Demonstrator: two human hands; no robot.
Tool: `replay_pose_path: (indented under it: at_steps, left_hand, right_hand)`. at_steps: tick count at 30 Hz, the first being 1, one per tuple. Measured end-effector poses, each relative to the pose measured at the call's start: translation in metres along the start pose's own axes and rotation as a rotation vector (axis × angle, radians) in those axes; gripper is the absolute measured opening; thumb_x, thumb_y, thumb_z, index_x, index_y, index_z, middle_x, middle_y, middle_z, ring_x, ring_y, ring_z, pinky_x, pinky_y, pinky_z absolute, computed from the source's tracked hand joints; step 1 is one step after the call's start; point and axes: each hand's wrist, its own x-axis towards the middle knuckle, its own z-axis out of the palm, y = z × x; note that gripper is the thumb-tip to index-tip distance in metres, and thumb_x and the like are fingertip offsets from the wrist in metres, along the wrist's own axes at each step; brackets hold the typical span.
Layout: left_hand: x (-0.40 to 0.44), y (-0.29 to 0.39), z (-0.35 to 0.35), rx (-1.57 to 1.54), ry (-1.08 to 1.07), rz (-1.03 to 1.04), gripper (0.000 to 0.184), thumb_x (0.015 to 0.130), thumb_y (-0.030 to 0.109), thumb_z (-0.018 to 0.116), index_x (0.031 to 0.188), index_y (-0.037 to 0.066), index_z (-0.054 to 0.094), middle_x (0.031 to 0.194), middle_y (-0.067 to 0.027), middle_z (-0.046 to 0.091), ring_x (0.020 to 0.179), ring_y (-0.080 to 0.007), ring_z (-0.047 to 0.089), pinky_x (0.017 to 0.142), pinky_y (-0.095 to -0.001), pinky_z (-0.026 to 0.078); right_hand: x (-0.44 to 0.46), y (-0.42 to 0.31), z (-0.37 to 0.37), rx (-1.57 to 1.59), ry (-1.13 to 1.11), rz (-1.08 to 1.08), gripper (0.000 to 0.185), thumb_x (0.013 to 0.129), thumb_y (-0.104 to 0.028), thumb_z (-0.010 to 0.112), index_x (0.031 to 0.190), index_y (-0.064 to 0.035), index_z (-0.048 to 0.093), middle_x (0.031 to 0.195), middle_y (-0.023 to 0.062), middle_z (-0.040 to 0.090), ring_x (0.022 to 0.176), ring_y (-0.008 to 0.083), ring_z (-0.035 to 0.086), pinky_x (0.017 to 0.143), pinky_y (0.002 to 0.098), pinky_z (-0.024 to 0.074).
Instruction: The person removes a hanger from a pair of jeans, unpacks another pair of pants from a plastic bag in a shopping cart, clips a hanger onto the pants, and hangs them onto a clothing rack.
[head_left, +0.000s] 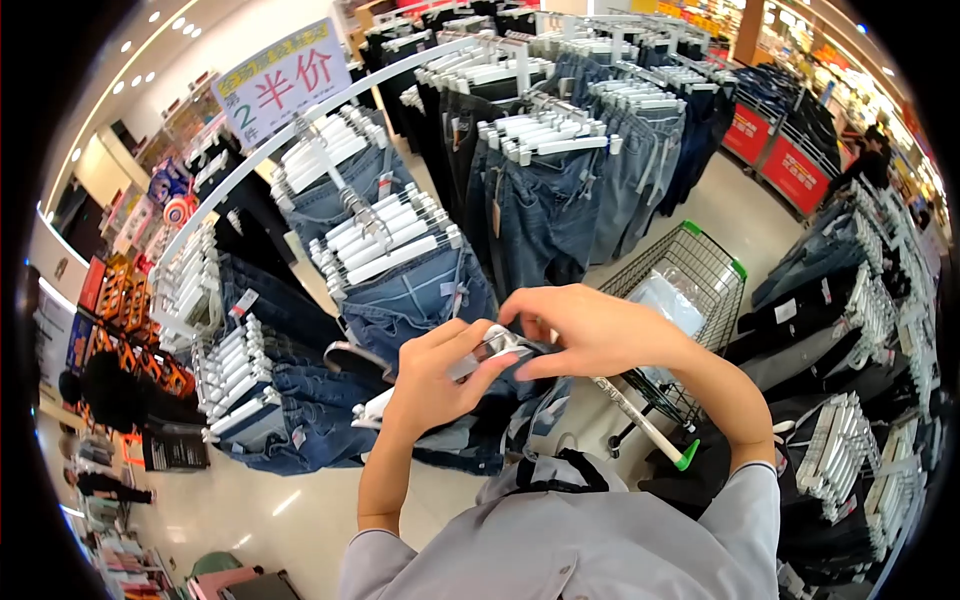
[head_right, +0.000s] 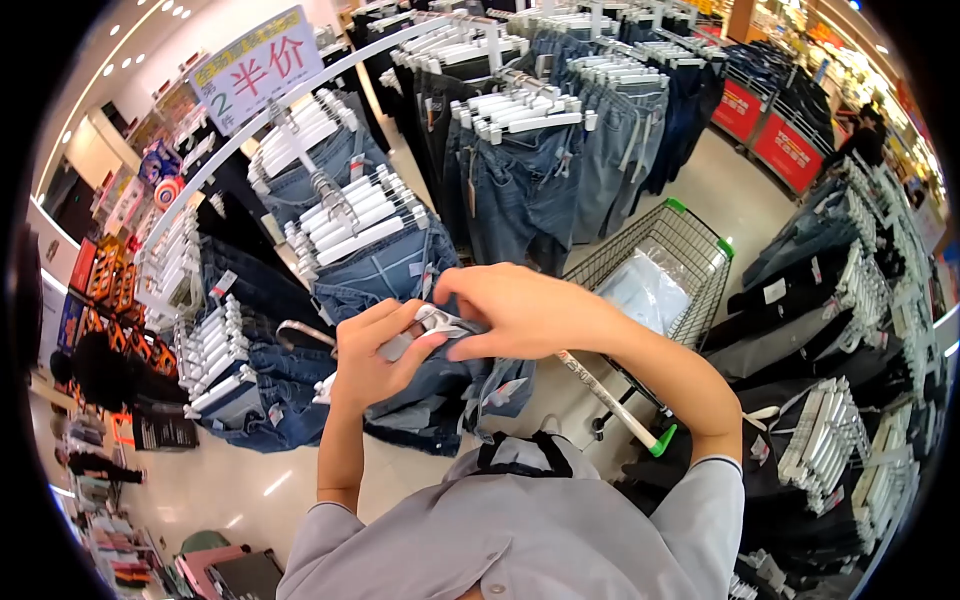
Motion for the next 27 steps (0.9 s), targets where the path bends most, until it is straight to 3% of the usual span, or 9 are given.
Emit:
replay_pose_path:
  at_steps: [8,10,12,14,16,18,23,26,27]
  left_hand:
    - [-0.011,-0.005,-0.023,0.031,0.134,0.046,0.028,0.077,0.004,0.088,0.093,-0.004,0.067,0.086,-0.0089,0.066,0.062,-0.0136,0.061,0.057,-0.0257,0.048]
    - [-0.024,-0.005,-0.024,-0.259,0.292,-0.322,0.046,0.077,-0.001,0.089,0.110,-0.002,0.057,0.105,-0.0060,0.056,0.069,-0.0124,0.065,0.059,-0.0199,0.051]
    - [-0.029,-0.001,-0.036,-0.136,0.448,-0.290,0.049,0.075,0.005,0.093,0.109,0.000,0.058,0.102,-0.0059,0.058,0.080,-0.0177,0.066,0.068,-0.0271,0.054]
    - [-0.049,-0.014,-0.066,0.460,0.469,0.069,0.050,0.075,0.017,0.095,0.107,0.001,0.061,0.100,-0.0053,0.059,0.091,-0.0225,0.064,0.081,-0.0364,0.054]
    - [-0.083,-0.025,-0.082,0.693,0.769,0.199,0.034,0.090,0.025,0.081,0.103,-0.001,0.063,0.095,-0.0080,0.060,0.092,-0.0255,0.062,0.083,-0.0398,0.054]
    - [-0.132,-0.063,-0.098,0.327,1.097,0.203,0.035,0.094,0.025,0.075,0.105,-0.003,0.057,0.100,-0.0155,0.057,0.092,-0.0303,0.062,0.082,-0.0410,0.060]
    - [-0.142,-0.117,-0.144,0.105,0.713,-0.265,0.055,0.098,0.031,0.068,0.135,-0.007,0.052,0.133,-0.0193,0.056,0.127,-0.0300,0.057,0.117,-0.0471,0.039]
    - [-0.128,-0.139,-0.155,-0.035,0.284,-0.437,0.026,0.100,0.020,0.067,0.107,-0.005,0.066,0.097,-0.0060,0.065,0.084,-0.0146,0.058,0.076,-0.0272,0.047]
    - [-0.123,-0.143,-0.156,-0.038,0.289,-0.434,0.026,0.100,0.020,0.067,0.107,-0.005,0.066,0.097,-0.0060,0.065,0.084,-0.0146,0.058,0.076,-0.0272,0.047]
  right_hand:
    - [0.056,-0.014,0.032,-0.157,-0.024,-0.066,0.041,0.083,-0.027,0.081,0.109,0.0011,0.068,0.100,0.0219,0.070,0.101,0.0401,0.066,0.087,0.0469,0.0539]
    - [0.068,-0.017,0.039,-0.060,-0.004,-0.057,0.037,0.083,-0.024,0.079,0.109,0.0012,0.071,0.101,0.0237,0.072,0.100,0.0420,0.068,0.087,0.0469,0.0552]
    - [0.077,-0.020,0.043,-0.096,0.066,-0.094,0.031,0.082,-0.020,0.078,0.106,0.0001,0.074,0.096,0.0239,0.072,0.096,0.0421,0.069,0.086,0.0461,0.0560]
    - [0.090,-0.024,0.044,-0.034,0.033,-0.119,0.027,0.081,-0.018,0.077,0.101,-0.0007,0.075,0.087,0.0226,0.072,0.087,0.0400,0.071,0.083,0.0449,0.0568]
    - [0.101,-0.022,0.041,-0.054,0.078,-0.178,0.023,0.083,-0.017,0.077,0.099,-0.0012,0.074,0.087,0.0193,0.073,0.084,0.0360,0.072,0.079,0.0409,0.0570]
    - [0.111,-0.022,0.035,-0.072,0.122,-0.228,0.019,0.084,-0.016,0.076,0.097,-0.0016,0.073,0.086,0.0159,0.075,0.081,0.0321,0.074,0.075,0.0368,0.0572]
    - [0.135,-0.031,0.011,0.010,0.155,-0.300,0.019,0.081,-0.011,0.079,0.096,-0.0006,0.073,0.083,0.0093,0.075,0.074,0.0131,0.068,0.072,0.0298,0.0543]
    - [0.151,-0.030,-0.008,-0.025,0.139,-0.312,0.019,0.082,-0.012,0.082,0.094,-0.0002,0.074,0.082,0.0051,0.075,0.075,0.0082,0.066,0.071,0.0272,0.0535]
    - [0.154,-0.024,-0.015,-0.019,0.125,-0.306,0.020,0.082,-0.012,0.083,0.095,-0.0004,0.074,0.083,0.0043,0.075,0.075,0.0077,0.066,0.072,0.0268,0.0534]
